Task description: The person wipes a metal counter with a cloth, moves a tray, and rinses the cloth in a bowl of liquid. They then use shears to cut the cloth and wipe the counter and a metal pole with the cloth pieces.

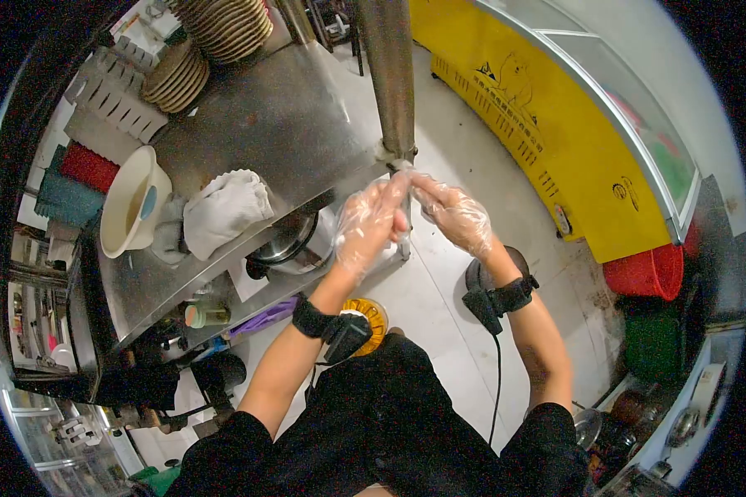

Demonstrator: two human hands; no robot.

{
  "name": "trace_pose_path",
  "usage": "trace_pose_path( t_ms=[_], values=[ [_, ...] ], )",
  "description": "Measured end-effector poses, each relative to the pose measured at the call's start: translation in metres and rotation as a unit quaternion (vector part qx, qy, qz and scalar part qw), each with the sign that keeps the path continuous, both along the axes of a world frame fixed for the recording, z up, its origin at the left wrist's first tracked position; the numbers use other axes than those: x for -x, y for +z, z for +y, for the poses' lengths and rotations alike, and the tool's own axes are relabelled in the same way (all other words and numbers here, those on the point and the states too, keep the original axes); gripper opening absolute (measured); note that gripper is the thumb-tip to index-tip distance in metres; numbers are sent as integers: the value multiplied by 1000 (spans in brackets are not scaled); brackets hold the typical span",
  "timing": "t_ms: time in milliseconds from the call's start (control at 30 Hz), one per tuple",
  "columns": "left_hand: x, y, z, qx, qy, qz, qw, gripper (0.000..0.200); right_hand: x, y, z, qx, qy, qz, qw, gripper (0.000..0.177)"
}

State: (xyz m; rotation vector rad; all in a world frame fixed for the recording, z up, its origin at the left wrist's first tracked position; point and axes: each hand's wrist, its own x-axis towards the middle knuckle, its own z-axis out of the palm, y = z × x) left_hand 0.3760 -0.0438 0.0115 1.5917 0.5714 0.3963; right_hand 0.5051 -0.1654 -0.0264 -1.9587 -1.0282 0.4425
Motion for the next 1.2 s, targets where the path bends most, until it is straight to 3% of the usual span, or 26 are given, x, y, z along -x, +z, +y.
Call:
trace_pose_path(
  t_ms=[100,200,267,367,433,500,567,633,667,767,800,967,1000,1067,1100,1133,1200],
  values=[
    [26,5,16,-113,43,32,992,36,-2,-4,2,-17,-55,47,997,34],
    [46,-3,48,-193,135,19,972,26,-1,-6,6,-34,-23,-20,999,34],
    [60,10,68,-259,185,-44,947,26,10,-6,9,-21,-68,63,995,37],
    [75,20,96,-309,203,-91,925,26,34,11,12,6,-48,51,998,36],
    [77,23,112,-309,209,-119,920,21,38,10,17,-38,-89,101,990,35],
    [79,17,135,-591,229,-114,765,20,25,-6,20,-72,-123,75,987,34],
    [84,5,144,-623,207,-103,747,20,20,-22,23,-53,-124,40,990,34],
    [80,-27,161,-700,293,-64,648,23,24,-24,23,-30,-127,5,991,33],
    [85,-31,159,-671,256,-5,696,26,31,-20,25,-10,-117,13,993,33],
    [85,-35,162,-662,239,25,710,27,47,-16,28,-4,-102,15,995,36],
    [83,-36,164,-662,240,22,710,27,49,-13,30,-45,-114,101,987,37],
    [85,-33,161,-642,237,34,728,27,65,5,34,-35,-161,192,967,42],
    [85,-31,160,-636,230,48,735,27,77,3,36,-48,-138,126,981,40],
    [87,-28,157,-630,227,50,741,29,88,1,43,-21,-89,99,991,38],
    [87,-26,157,-623,213,69,749,31,89,1,46,-38,-58,198,978,36],
    [89,-23,157,-615,201,88,758,32,92,1,46,-39,-58,197,978,36],
    [96,-20,161,-608,172,72,771,35,97,1,45,-20,-69,36,997,36]
  ],
)
